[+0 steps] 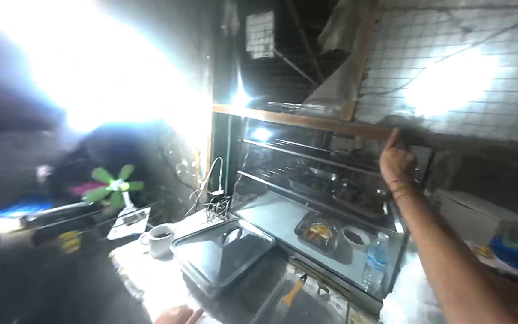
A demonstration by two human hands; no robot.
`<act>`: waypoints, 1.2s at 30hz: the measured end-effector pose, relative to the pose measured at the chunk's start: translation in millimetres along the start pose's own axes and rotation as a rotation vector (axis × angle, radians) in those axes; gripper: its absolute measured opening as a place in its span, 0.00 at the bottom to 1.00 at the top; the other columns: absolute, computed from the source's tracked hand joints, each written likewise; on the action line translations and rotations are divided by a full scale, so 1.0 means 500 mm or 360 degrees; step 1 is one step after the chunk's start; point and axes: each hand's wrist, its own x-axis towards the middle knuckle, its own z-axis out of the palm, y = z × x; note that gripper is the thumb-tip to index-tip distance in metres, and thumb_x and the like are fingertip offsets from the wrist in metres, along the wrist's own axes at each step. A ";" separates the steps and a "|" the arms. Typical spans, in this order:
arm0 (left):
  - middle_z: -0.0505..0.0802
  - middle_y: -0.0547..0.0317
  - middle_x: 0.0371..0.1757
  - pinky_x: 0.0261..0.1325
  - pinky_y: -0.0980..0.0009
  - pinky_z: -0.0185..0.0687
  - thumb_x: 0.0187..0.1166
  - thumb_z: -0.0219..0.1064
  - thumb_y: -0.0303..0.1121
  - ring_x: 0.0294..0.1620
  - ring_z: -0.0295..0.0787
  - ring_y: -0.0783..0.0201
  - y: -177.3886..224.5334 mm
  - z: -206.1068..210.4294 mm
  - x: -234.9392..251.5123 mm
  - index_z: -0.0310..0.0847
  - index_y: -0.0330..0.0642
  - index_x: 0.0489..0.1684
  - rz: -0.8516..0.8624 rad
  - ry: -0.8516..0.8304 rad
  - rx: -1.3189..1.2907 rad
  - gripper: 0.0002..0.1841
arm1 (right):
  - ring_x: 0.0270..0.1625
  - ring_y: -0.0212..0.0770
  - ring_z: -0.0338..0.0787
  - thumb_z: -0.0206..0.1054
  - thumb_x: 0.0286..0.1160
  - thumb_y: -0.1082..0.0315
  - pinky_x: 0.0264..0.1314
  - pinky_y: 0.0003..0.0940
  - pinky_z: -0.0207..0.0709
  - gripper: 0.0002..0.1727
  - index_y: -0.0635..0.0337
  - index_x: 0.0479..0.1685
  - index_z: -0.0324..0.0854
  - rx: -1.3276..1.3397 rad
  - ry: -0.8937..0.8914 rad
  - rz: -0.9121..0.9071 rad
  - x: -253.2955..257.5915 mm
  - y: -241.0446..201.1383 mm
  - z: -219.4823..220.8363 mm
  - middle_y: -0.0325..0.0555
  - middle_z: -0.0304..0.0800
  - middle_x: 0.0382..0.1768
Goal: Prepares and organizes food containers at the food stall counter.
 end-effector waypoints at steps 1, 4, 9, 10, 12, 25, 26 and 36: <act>0.94 0.33 0.48 0.67 0.37 0.77 0.92 0.47 0.53 0.59 0.91 0.35 -0.006 0.008 0.003 0.90 0.28 0.42 0.0034 0.0037 -0.0012 0.33 | 0.68 0.72 0.84 0.44 0.92 0.75 0.70 0.61 0.71 0.38 0.63 0.95 0.25 0.0039 0.0026 0.0004 0.000 -0.004 0.002 0.78 0.80 0.68; 0.95 0.34 0.47 0.68 0.39 0.77 0.91 0.46 0.53 0.58 0.91 0.36 -0.015 0.021 0.006 0.90 0.28 0.39 0.0077 0.0088 -0.0039 0.34 | 0.71 0.69 0.83 0.42 0.92 0.76 0.75 0.57 0.68 0.38 0.65 0.94 0.21 -0.0015 -0.0022 0.0053 -0.002 -0.016 0.002 0.77 0.82 0.65; 0.95 0.34 0.44 0.65 0.38 0.79 0.91 0.46 0.52 0.56 0.92 0.36 -0.015 0.017 0.006 0.90 0.27 0.36 0.0129 0.0091 -0.0066 0.34 | 0.67 0.66 0.86 0.40 0.92 0.75 0.71 0.55 0.73 0.35 0.69 0.94 0.28 -0.0166 -0.0066 0.0093 -0.014 -0.029 -0.002 0.75 0.85 0.60; 0.95 0.33 0.43 0.64 0.38 0.79 0.91 0.46 0.51 0.54 0.93 0.36 -0.018 0.021 0.007 0.90 0.27 0.35 0.0159 0.0130 -0.0079 0.34 | 0.67 0.66 0.86 0.39 0.93 0.75 0.72 0.54 0.72 0.35 0.68 0.94 0.25 -0.0193 -0.0092 0.0119 -0.012 -0.032 -0.004 0.74 0.85 0.60; 0.95 0.34 0.42 0.62 0.38 0.80 0.91 0.45 0.52 0.53 0.94 0.36 -0.024 0.030 0.008 0.90 0.28 0.33 0.0204 0.0170 -0.0096 0.35 | 0.67 0.67 0.86 0.41 0.92 0.75 0.72 0.56 0.71 0.37 0.66 0.94 0.23 -0.0262 -0.0106 0.0136 0.000 -0.031 -0.001 0.74 0.86 0.58; 0.93 0.47 0.34 0.55 0.49 0.81 0.86 0.57 0.41 0.44 0.91 0.51 -0.103 0.010 0.017 0.92 0.32 0.27 0.0791 0.0015 -0.0980 0.24 | 0.57 0.86 0.81 0.56 0.90 0.55 0.56 0.85 0.66 0.32 0.52 0.91 0.60 0.0247 0.0070 0.0061 -0.307 0.095 -0.032 0.84 0.79 0.61; 0.95 0.49 0.40 0.59 0.53 0.83 0.86 0.58 0.40 0.49 0.91 0.55 -0.111 0.000 0.015 0.93 0.34 0.31 0.0897 -0.0106 -0.1020 0.22 | 0.53 0.81 0.84 0.54 0.91 0.53 0.54 0.81 0.70 0.28 0.53 0.86 0.67 0.0250 0.0037 0.0089 -0.368 0.097 -0.033 0.80 0.82 0.59; 0.88 0.54 0.45 0.59 0.81 0.75 0.81 0.69 0.30 0.50 0.83 0.69 0.003 -0.104 0.063 0.92 0.47 0.51 0.1524 0.0726 -0.1005 0.08 | 0.53 0.78 0.88 0.57 0.90 0.59 0.57 0.80 0.71 0.21 0.69 0.58 0.86 -0.0265 -0.0085 0.0866 -0.911 -0.029 -0.091 0.75 0.89 0.49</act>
